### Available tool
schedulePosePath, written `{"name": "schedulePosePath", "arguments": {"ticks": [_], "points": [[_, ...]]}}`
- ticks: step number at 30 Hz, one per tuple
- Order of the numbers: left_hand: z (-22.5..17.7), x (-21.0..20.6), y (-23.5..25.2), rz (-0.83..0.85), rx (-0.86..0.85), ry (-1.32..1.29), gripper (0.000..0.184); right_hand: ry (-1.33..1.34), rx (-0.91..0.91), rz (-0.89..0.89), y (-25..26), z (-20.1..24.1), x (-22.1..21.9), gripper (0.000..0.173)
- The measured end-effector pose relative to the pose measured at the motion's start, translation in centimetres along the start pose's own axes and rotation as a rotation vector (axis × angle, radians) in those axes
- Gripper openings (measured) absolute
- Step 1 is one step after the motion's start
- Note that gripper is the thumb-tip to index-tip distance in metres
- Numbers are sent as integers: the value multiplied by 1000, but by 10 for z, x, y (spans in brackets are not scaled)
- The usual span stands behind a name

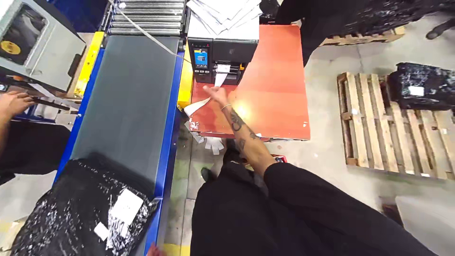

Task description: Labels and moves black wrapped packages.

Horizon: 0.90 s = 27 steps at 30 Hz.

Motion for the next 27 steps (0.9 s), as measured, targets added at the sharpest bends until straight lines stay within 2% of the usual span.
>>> {"name": "schedulePosePath", "arguments": {"ticks": [2, 4, 6, 9, 10, 12, 14, 16, 19, 22, 25, 27], "points": [[-3, -67, -18, 259, 50, 90, 31, 105, -9, -147, 41, -10, 47, 58], [-12, -130, -35, 428, 29, 199, 29, 121, 9, -204, 66, -6, 72, 55], [-26, -182, -51, 525, -18, 266, 29, 141, 4, -308, 80, 1, 90, 49], [-49, -233, -72, 574, -89, 258, 23, 280, 85, -413, 83, 11, 98, 31], [-53, -245, -77, 579, -113, 257, 22, 311, 141, -386, 80, 14, 96, 27], [-63, -266, -84, 559, -173, 303, 20, 285, 229, -222, 58, 22, 96, 22], [-70, -289, -91, 557, -242, 426, 20, 212, 216, -45, 22, 32, 113, 16], [-77, -316, -100, 570, -315, 552, 21, 191, 202, -16, -8, 41, 164, 13], [-88, -372, -122, 685, -433, 736, 23, 124, 329, -213, -25, 52, 284, 11], [-108, -456, -167, 880, -637, 957, 26, 32, 505, -402, -28, 73, 391, 14], [-129, -539, -235, 1065, -778, 1031, 33, -7, 540, -431, -20, 87, 439, 20], [-133, -591, -283, 1200, -742, 889, 34, -14, 528, -406, -18, 95, 441, 19]]}}
Point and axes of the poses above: each hand's wrist, its own y-axis towards the middle knuckle, its own x-axis out of the back of the hand, z = x × y, the point moved 8 cm from there along y, towards the middle knuckle, and after that the axes turned 2 degrees about y, right-handed, at the moved point
